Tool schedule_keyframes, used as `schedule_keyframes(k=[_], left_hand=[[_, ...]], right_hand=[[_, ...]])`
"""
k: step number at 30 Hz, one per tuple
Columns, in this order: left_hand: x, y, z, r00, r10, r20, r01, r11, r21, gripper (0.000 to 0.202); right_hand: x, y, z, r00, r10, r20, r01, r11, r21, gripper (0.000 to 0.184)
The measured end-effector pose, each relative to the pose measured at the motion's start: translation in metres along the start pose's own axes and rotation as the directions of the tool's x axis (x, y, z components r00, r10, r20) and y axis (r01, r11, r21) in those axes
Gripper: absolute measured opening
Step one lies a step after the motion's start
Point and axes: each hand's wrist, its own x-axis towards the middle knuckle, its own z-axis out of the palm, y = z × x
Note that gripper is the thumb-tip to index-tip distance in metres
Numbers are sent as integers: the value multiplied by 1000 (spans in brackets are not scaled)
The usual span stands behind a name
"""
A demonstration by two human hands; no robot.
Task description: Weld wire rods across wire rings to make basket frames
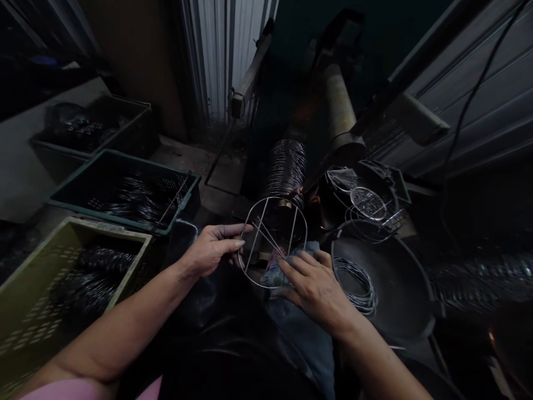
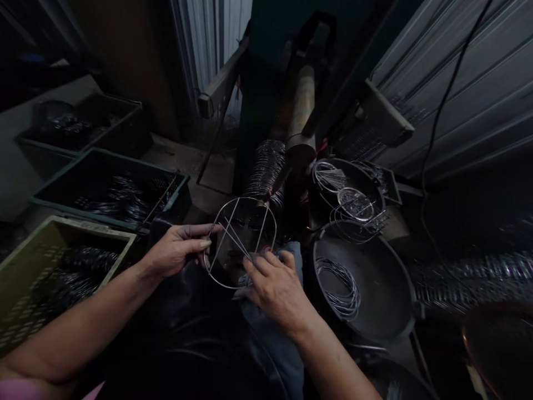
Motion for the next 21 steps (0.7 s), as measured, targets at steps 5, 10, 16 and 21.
schedule_keyframes(k=[5,10,16,21], left_hand=[[3,4,2,1000,3,-27,-4,1000,-30,46],[7,6,2,999,37,-17,-38,999,-28,45],[14,9,2,999,51,-18,-52,998,-34,42],[17,12,4,997,59,-43,-60,997,-43,41]], right_hand=[[5,5,-3,1000,-17,-9,17,1000,-14,43],[11,9,-6,999,-32,-15,32,999,-6,44],[15,14,-11,999,-35,-7,35,999,-9,45],[19,19,-15,1000,-30,1,30,999,-15,44]])
